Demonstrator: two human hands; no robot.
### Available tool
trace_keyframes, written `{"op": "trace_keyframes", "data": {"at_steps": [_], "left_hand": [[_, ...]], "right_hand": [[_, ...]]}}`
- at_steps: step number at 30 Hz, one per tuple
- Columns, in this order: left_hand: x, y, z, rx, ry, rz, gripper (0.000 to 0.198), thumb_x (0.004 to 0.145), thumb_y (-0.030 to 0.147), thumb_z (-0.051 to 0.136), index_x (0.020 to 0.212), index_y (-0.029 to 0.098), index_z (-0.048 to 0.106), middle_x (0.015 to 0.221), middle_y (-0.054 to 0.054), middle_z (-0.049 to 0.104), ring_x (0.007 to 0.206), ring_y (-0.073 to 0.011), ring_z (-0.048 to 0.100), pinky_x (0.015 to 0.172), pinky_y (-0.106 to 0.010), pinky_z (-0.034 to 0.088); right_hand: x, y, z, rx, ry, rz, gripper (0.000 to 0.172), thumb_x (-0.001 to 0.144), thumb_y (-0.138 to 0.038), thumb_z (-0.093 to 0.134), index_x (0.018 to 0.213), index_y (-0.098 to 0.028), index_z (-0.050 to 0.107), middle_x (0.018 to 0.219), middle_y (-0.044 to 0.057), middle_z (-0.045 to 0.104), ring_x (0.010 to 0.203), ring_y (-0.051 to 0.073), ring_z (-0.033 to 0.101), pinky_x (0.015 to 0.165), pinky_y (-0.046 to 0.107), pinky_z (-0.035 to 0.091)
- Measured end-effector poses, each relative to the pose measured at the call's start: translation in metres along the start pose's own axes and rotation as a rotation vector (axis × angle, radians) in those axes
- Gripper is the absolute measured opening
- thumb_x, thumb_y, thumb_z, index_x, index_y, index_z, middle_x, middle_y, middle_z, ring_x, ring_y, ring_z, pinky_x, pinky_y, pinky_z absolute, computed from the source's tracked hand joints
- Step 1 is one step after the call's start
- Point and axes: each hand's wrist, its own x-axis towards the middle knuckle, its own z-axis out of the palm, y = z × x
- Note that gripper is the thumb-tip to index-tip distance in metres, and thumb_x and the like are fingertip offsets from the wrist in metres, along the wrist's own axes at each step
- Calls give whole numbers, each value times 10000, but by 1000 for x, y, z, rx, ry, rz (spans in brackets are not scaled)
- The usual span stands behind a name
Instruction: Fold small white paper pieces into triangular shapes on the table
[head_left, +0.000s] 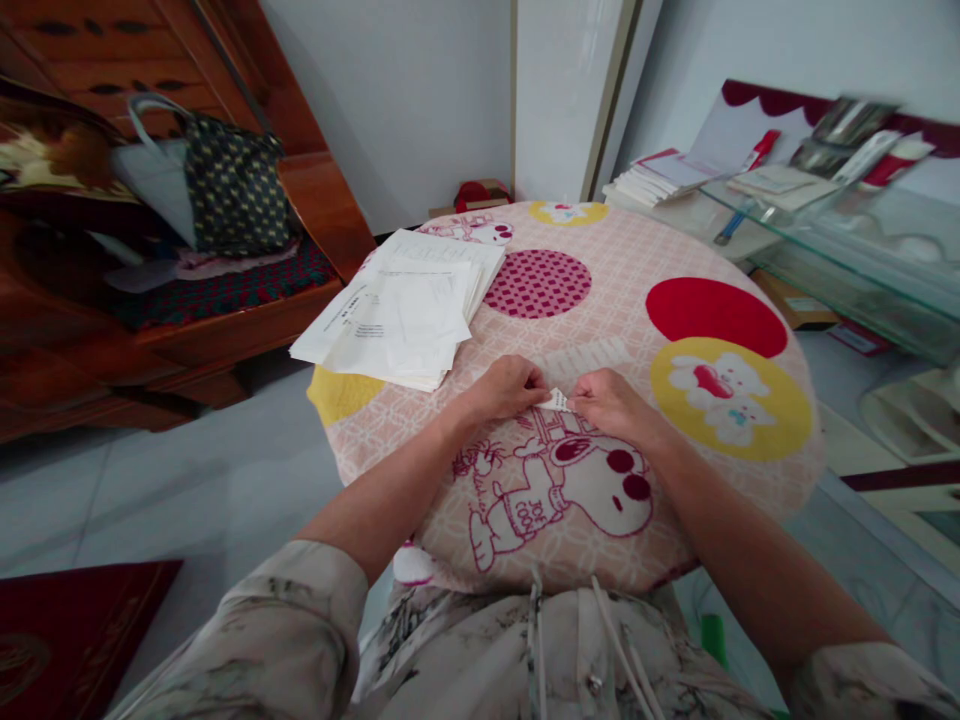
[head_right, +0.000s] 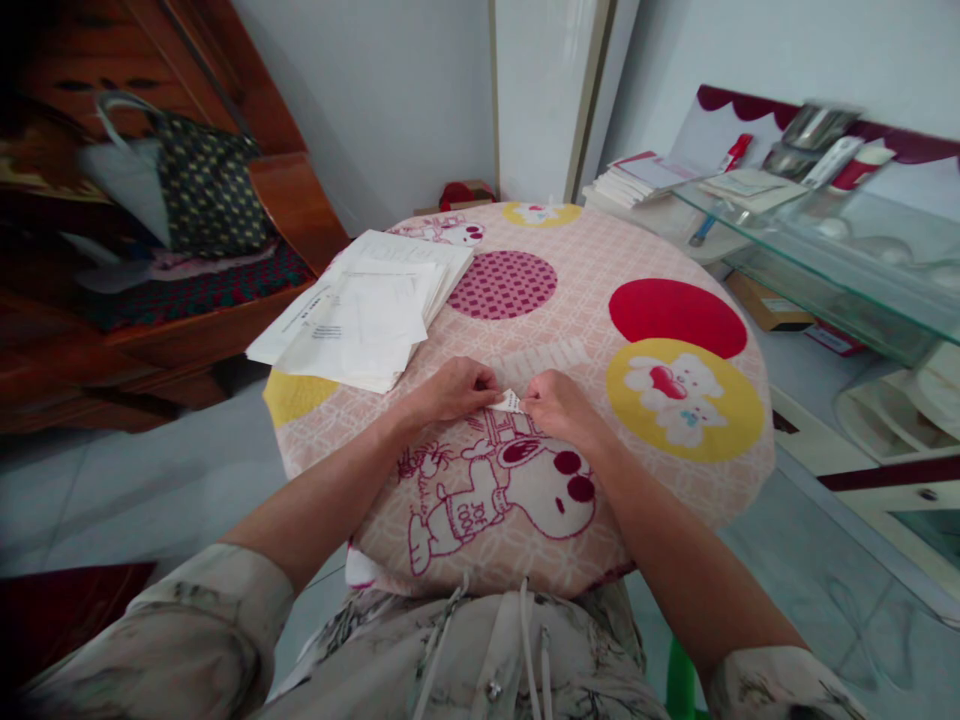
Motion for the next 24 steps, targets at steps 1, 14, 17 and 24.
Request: {"op": "trace_keyframes", "data": {"at_steps": [1,14,17,24], "left_hand": [[0,1,0,14,3,1,179,834,240,654,703,139,722,562,17,615,540,-87,482,573,-243,318],[-4,6,9,234,43,33,158,888,242,620,799,145,708,732,-34,685,647,-131,549,645,-263,379],[-4,7,9,251,42,25,170,894,257,615,804,145,707,753,-48,686,670,-149,558,656,-275,387],[-4,9,8,255,33,18,135,882,225,616,809,152,702,760,-46,686,673,-155,564,658,-273,397]], "right_hand": [[0,0,0,-7,3,5,188,838,-164,625,650,-157,614,567,3,563,545,116,483,529,253,301],[2,1,5,-98,59,-5,166,839,-192,643,678,-151,655,607,28,593,597,142,514,568,266,330],[1,1,7,-99,97,-5,152,839,-204,655,696,-151,664,631,35,620,606,145,533,571,264,339],[3,0,10,-33,120,44,202,804,-330,735,696,-170,677,612,32,642,621,164,579,567,267,362]]}}
